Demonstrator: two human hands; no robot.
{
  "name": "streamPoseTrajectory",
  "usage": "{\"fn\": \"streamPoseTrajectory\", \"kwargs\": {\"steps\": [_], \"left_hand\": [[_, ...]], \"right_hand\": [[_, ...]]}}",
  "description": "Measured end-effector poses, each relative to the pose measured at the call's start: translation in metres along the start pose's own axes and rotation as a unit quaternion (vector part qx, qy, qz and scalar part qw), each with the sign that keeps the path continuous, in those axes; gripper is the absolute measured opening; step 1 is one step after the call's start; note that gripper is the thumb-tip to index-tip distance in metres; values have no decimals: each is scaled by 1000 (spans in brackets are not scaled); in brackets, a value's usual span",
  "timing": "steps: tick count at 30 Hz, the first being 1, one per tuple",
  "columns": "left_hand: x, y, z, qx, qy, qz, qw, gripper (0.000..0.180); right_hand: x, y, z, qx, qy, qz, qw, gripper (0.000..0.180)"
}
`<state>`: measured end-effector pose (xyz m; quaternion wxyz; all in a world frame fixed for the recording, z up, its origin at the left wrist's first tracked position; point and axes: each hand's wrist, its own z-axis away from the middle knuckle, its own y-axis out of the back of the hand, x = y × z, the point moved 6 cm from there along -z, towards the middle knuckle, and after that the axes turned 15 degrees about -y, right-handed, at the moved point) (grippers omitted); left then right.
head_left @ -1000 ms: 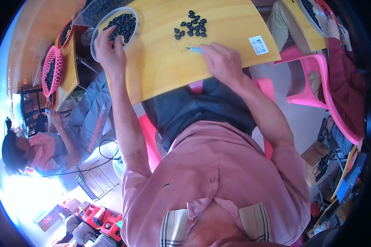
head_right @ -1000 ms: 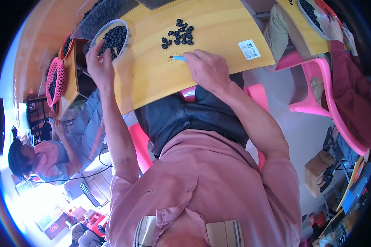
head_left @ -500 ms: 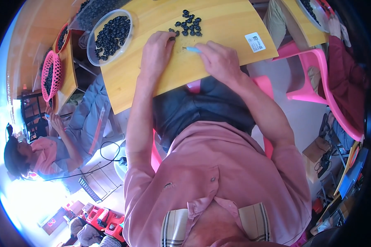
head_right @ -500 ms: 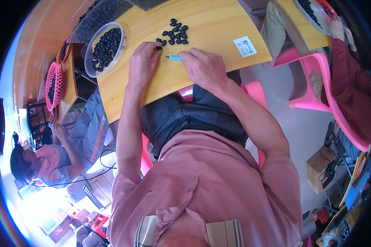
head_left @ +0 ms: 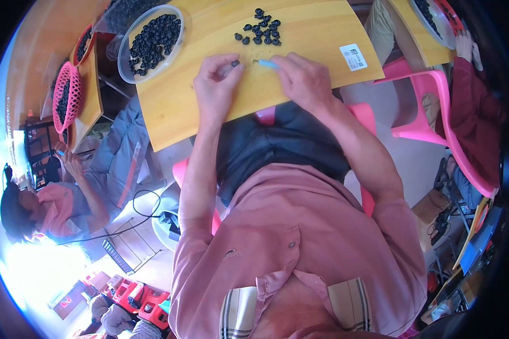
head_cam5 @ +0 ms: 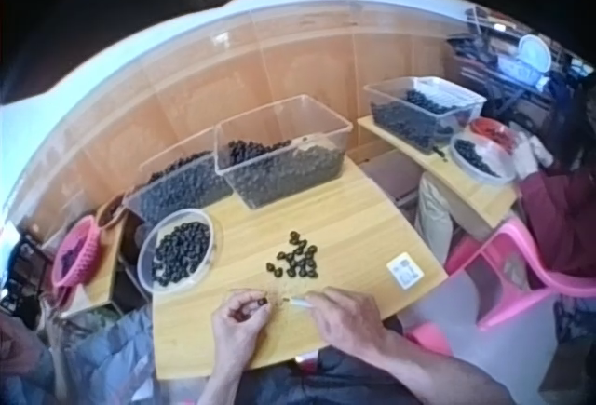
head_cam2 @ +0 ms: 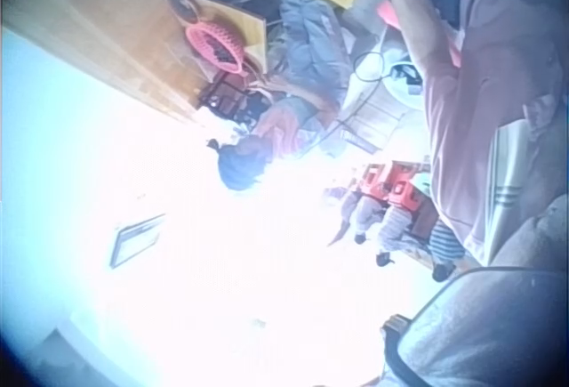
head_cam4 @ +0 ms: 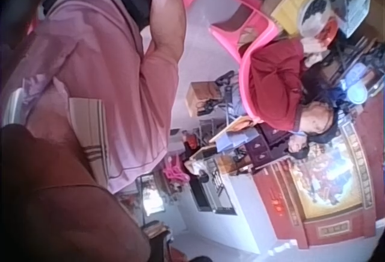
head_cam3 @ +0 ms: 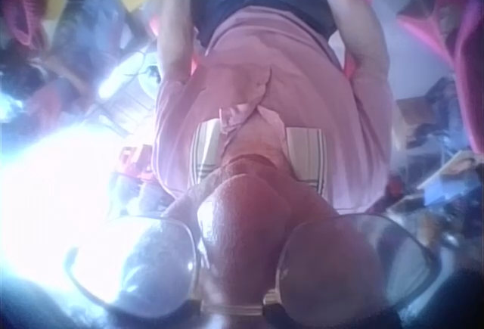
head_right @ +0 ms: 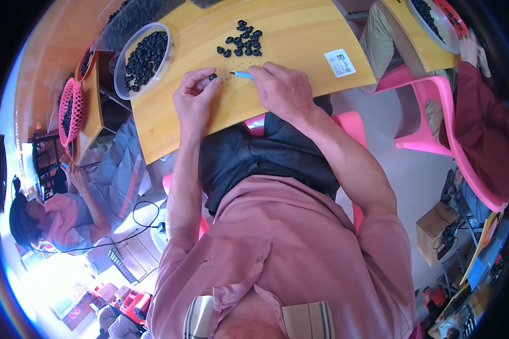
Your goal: The person picks up small black plastic pieces from a tray, trims each piece using a handheld tool, and places them onto the table.
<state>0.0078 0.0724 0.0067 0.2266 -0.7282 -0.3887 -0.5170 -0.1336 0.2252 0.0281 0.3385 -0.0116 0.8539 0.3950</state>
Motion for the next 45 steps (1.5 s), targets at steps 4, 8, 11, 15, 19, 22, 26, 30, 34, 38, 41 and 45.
{"fn": "streamPoseTrajectory", "kwargs": {"steps": [4, 8, 11, 15, 19, 22, 26, 30, 34, 38, 41, 45], "left_hand": [[-9, -1, 6, 34, 34, 59, 997, 23], [-11, 0, 8, 23, 20, 32, 999, 24], [-8, -4, 10, 2, 2, -4, 1000, 26], [-2, -14, 13, 14, 3, 32, 999, 27], [-6, -16, 14, 6, 15, 38, 999, 28], [-6, -17, 14, 3, 18, 32, 999, 29], [-6, -16, 14, -2, 21, 17, 1000, 30], [-3, -18, 14, -2, 24, 29, 999, 30], [-4, -18, 14, -4, 24, 30, 999, 31], [-7, -15, 14, -13, 8, 49, 999, 38], [-3, -16, 15, -4, 13, 75, 997, 35], [-1, -16, 14, -7, 13, 85, 996, 37]], "right_hand": [[0, 0, 0, 12, 10, 5, 1000, 14], [-2, 0, 1, 8, 14, 15, 1000, 14], [-4, 2, 1, 21, 29, 19, 999, 15], [-8, 3, 2, 28, 51, 29, 998, 13], [-9, 1, 3, 36, 74, 33, 996, 12], [-10, 0, 4, 37, 78, 40, 995, 13], [-10, -1, 4, 31, 78, 47, 995, 14], [-11, -2, 5, 31, 82, 59, 994, 16], [-11, -1, 4, 34, 79, 61, 994, 16], [-10, -5, 3, 27, 76, 52, 995, 17], [-4, -7, 0, 22, 39, 75, 996, 18], [-4, -7, 0, 18, 37, 72, 997, 18]]}}
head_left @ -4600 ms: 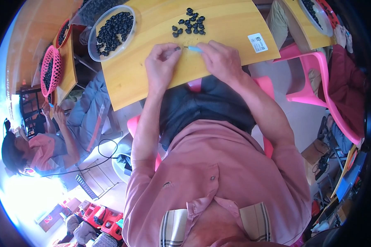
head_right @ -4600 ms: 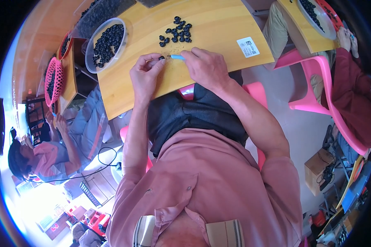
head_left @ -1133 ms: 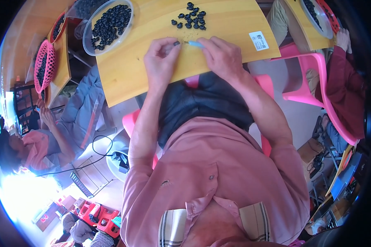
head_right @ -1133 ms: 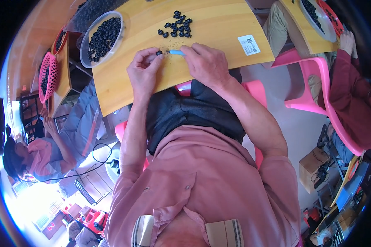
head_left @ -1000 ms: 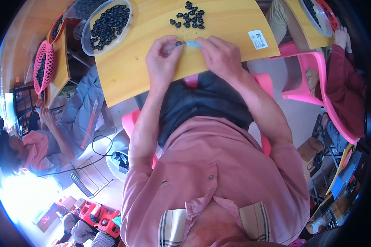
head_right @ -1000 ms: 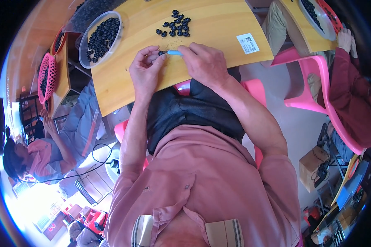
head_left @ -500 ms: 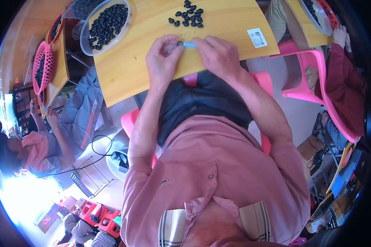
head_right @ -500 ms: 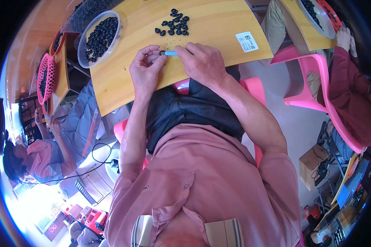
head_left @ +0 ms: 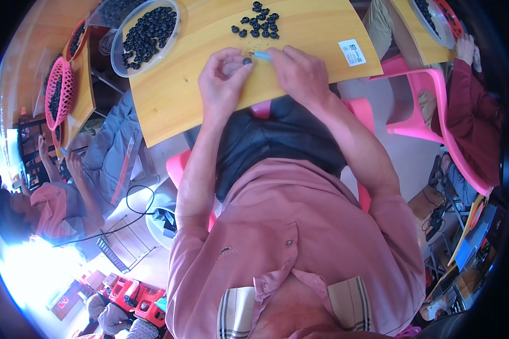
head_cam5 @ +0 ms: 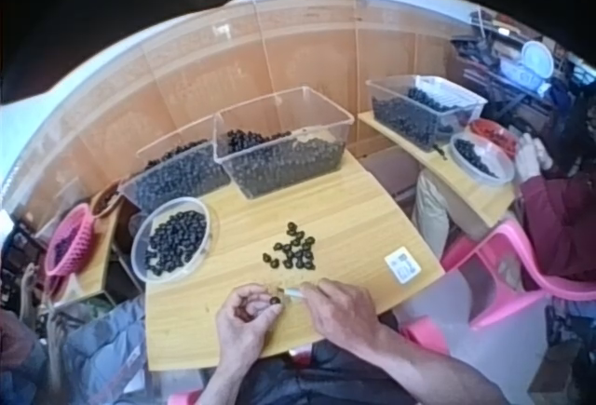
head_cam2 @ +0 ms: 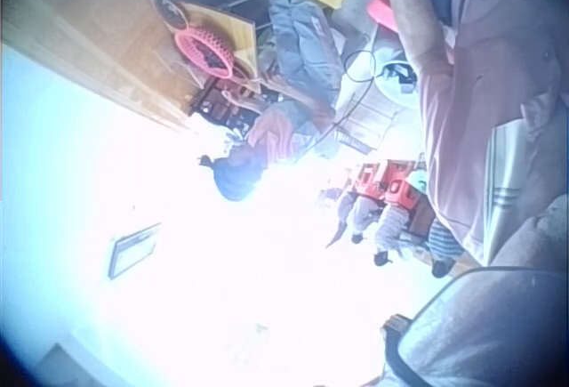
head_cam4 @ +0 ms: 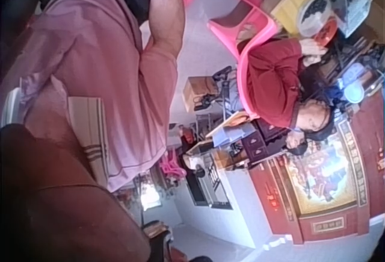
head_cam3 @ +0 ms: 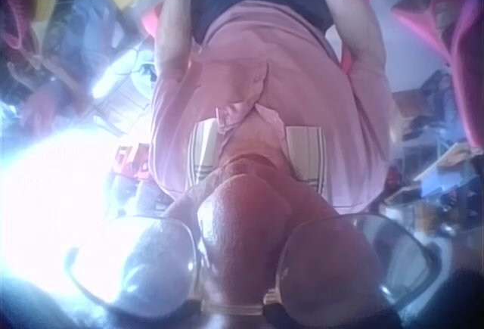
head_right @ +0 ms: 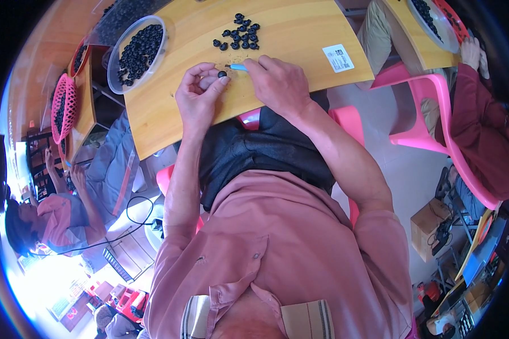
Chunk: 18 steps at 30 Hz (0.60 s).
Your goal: The person picks up small black plastic pieces from a tray, trims each piece using a handheld tool, and places them onto the table.
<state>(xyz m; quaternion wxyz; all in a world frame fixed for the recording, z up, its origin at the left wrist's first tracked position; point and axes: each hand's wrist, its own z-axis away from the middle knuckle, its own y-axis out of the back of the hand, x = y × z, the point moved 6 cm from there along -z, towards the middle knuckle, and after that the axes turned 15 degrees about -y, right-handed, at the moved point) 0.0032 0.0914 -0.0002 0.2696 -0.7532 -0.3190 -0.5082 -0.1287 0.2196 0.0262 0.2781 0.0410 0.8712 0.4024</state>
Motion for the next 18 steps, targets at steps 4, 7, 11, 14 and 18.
{"fn": "streamPoseTrajectory", "kwargs": {"steps": [4, 7, 11, 14, 18], "left_hand": [[-2, 2, 1, 3, 5, 0, 1000, 32], [1, 10, -1, -11, -38, -63, 997, 25], [24, 47, -28, 37, -115, -159, 980, 16], [47, 100, -61, 98, -174, -243, 949, 15], [65, 136, -100, 71, -198, -454, 866, 26]], "right_hand": [[-1, 1, 0, -1, 0, -4, 1000, 16], [-1, 2, -1, 6, -2, -20, 1000, 16], [3, 3, 0, -3, -18, -26, 999, 16], [3, 7, 0, 8, -19, -51, 998, 14], [4, 6, -1, -3, -28, -53, 998, 12]]}}
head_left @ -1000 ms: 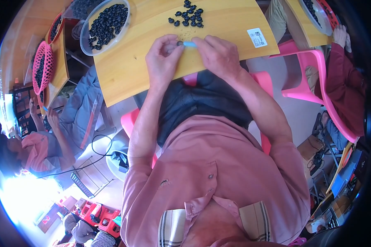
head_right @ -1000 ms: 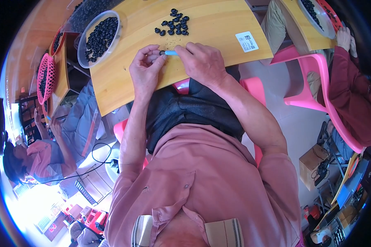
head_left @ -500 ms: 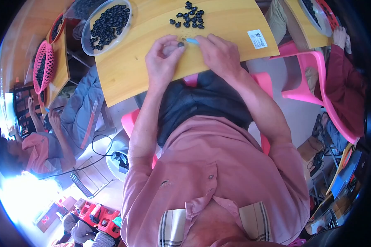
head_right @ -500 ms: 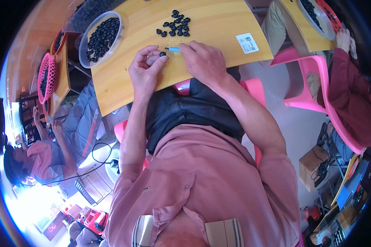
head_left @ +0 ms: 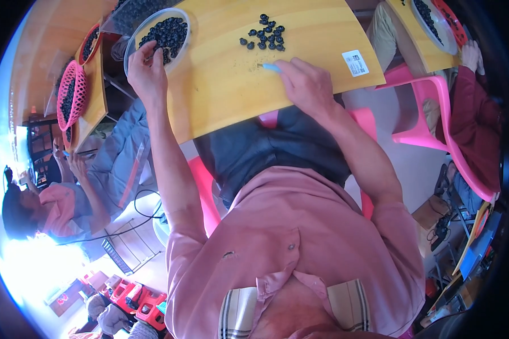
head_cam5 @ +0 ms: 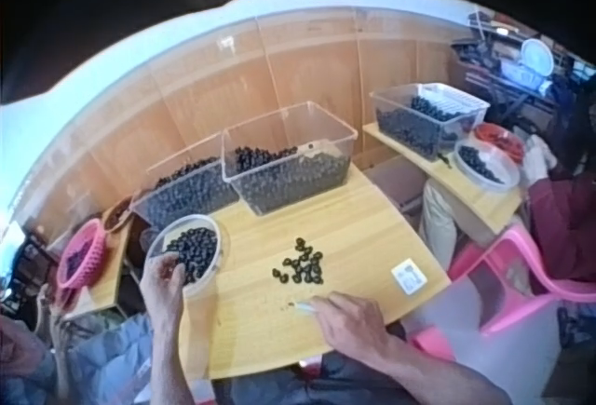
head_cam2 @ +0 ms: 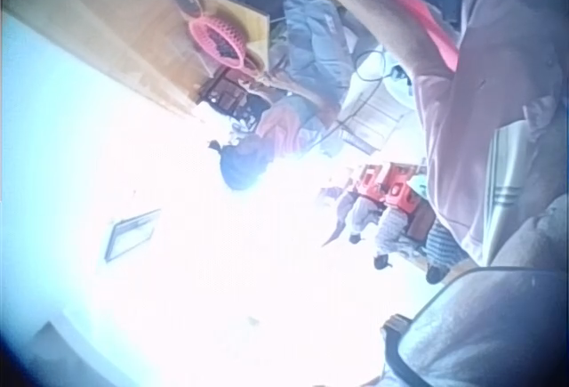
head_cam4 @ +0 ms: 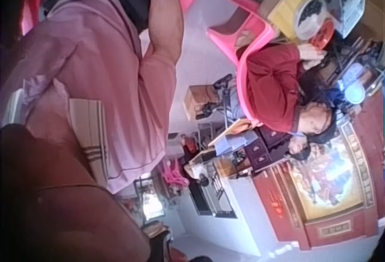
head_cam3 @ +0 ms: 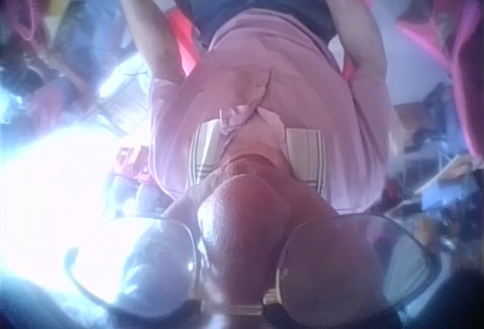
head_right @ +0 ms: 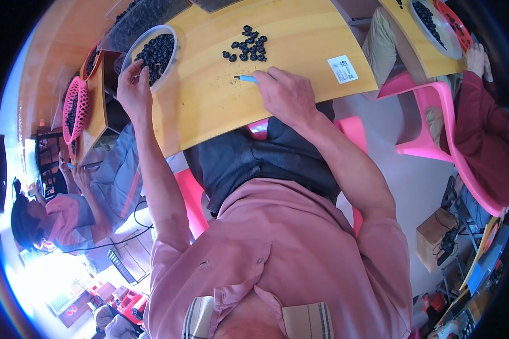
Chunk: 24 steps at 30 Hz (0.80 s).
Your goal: The person picks up small black plastic pieces from a tray, trims each piece using a handheld tool, and places them onto the table.
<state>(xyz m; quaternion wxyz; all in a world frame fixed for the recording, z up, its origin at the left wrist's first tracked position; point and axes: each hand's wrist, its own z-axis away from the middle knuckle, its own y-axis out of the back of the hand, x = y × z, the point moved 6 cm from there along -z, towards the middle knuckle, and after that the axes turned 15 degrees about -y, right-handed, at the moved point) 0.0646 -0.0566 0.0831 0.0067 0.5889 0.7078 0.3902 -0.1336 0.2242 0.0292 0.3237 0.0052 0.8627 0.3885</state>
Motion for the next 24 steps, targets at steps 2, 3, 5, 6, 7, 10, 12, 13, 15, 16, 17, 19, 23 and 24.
{"fn": "streamPoseTrajectory", "kwargs": {"steps": [2, 3, 5, 6, 7, 10, 12, 13, 15, 16, 17, 19, 23, 24], "left_hand": [[9, -11, -9, -16, -93, -46, 994, 29], [21, -21, -11, -32, -183, -91, 978, 34], [49, -50, -3, -118, -230, 17, 966, 35], [70, -70, 3, -175, -243, 39, 953, 35], [85, -83, 8, -219, -260, 73, 938, 36], [99, -109, 19, -255, -250, 83, 930, 33], [97, -117, 20, -265, -239, 72, 932, 30], [94, -119, 22, -274, -225, 60, 933, 28], [93, -121, 23, -279, -220, 41, 934, 25], [93, -122, 22, -283, -214, 22, 935, 24], [94, -122, 23, -284, -214, 23, 934, 24], [88, -122, 25, -283, -185, 23, 941, 23], [85, -122, 28, -268, -168, 31, 948, 24], [84, -122, 29, -258, -152, 57, 952, 21]], "right_hand": [[0, 1, 0, 3, -1, -2, 1000, 11], [1, 0, 0, -4, -5, 1, 1000, 11], [-1, -1, 0, -13, -5, -2, 1000, 11], [2, 0, 1, -9, -12, 1, 1000, 11], [1, 1, 1, -8, -13, 1, 1000, 10], [1, 1, 1, -13, -15, -6, 1000, 10], [1, 1, 0, -10, -14, -11, 1000, 10], [0, 2, 0, -8, -11, -17, 1000, 10], [2, 1, 0, -12, -11, -17, 1000, 9], [3, 0, 0, -15, -9, -15, 1000, 9], [4, 1, 0, -15, -11, -15, 1000, 9], [4, 1, 0, -12, -11, -16, 1000, 9], [3, 0, 0, -17, -16, -15, 1000, 9], [3, 0, 0, -17, -16, -16, 1000, 9]]}}
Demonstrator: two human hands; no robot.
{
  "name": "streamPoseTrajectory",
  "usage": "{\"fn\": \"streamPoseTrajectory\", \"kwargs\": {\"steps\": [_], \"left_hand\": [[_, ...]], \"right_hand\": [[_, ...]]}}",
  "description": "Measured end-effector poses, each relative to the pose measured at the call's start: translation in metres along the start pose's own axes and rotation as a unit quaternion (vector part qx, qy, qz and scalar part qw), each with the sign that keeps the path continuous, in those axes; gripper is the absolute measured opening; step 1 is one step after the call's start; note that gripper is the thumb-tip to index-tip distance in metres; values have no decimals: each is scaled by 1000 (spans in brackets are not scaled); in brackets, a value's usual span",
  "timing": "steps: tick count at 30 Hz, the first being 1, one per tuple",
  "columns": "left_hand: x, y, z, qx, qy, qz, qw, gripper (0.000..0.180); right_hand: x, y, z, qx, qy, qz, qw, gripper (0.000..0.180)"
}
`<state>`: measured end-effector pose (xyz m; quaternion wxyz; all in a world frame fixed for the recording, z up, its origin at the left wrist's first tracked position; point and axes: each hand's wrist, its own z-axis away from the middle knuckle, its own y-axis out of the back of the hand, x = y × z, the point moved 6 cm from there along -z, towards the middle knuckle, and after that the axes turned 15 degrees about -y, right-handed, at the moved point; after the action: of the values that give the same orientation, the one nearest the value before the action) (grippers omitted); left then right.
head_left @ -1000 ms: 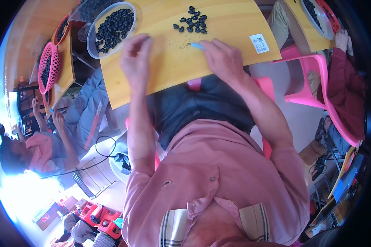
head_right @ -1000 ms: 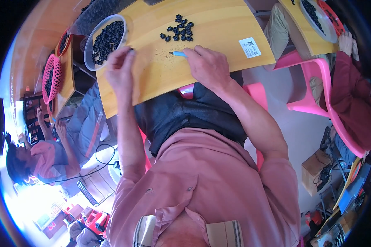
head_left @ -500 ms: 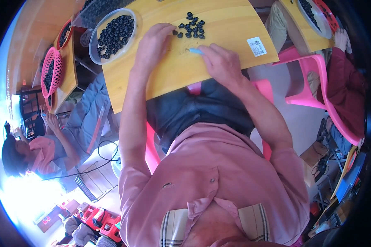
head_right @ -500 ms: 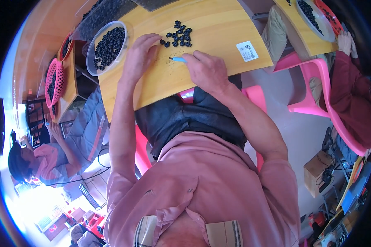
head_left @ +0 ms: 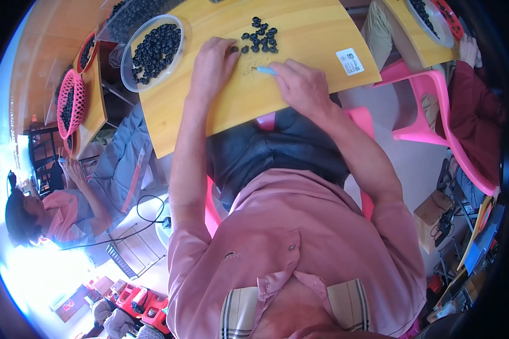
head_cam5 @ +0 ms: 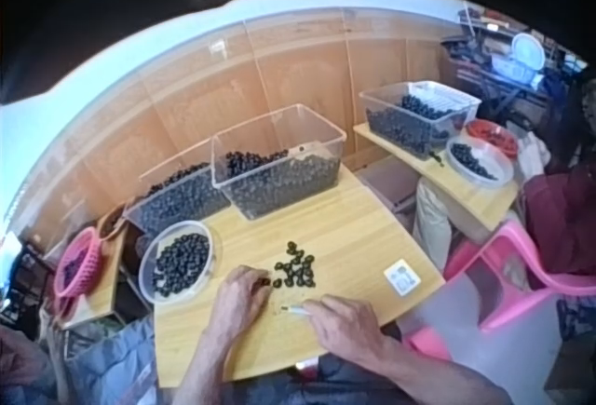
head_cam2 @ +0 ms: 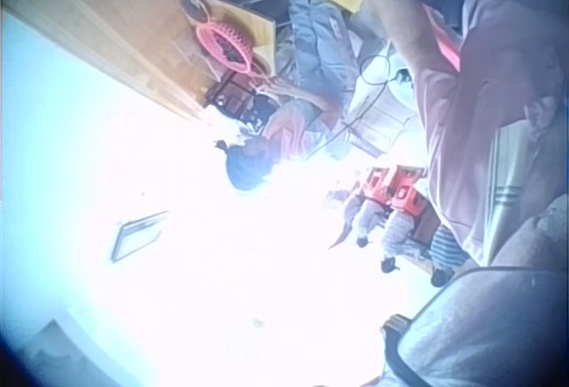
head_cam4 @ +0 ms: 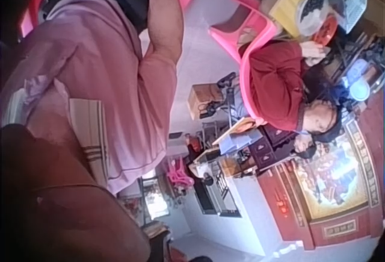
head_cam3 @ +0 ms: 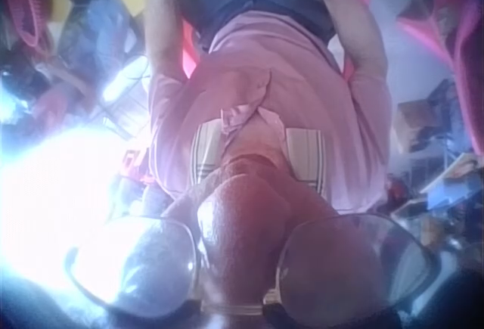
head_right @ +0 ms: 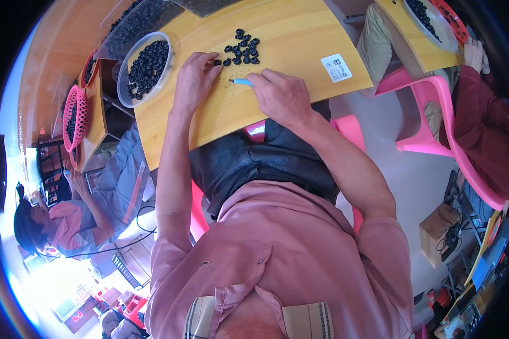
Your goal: The person picks up small black plastic pieces from a tray, trims each piece using a handheld tool, and places them onto the table.
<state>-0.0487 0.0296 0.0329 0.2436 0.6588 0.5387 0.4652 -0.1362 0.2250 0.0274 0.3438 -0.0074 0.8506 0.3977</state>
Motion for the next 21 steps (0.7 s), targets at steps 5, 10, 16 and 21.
{"fn": "streamPoseTrajectory", "kwargs": {"steps": [5, 10, 16, 21], "left_hand": [[-3, -1, 2, 18, -9, 10, 1000, 18], [4, 3, 6, 47, 77, 62, 994, 19], [21, -8, 51, 154, 298, 335, 881, 18], [31, -18, 68, 182, 268, 396, 859, 22]], "right_hand": [[-1, 0, 0, -7, -2, -1, 1000, 10], [0, 1, 0, -9, -4, 1, 1000, 10], [1, 0, 1, 2, 5, -1, 1000, 11], [-1, 0, 1, 7, 7, 1, 1000, 11]]}}
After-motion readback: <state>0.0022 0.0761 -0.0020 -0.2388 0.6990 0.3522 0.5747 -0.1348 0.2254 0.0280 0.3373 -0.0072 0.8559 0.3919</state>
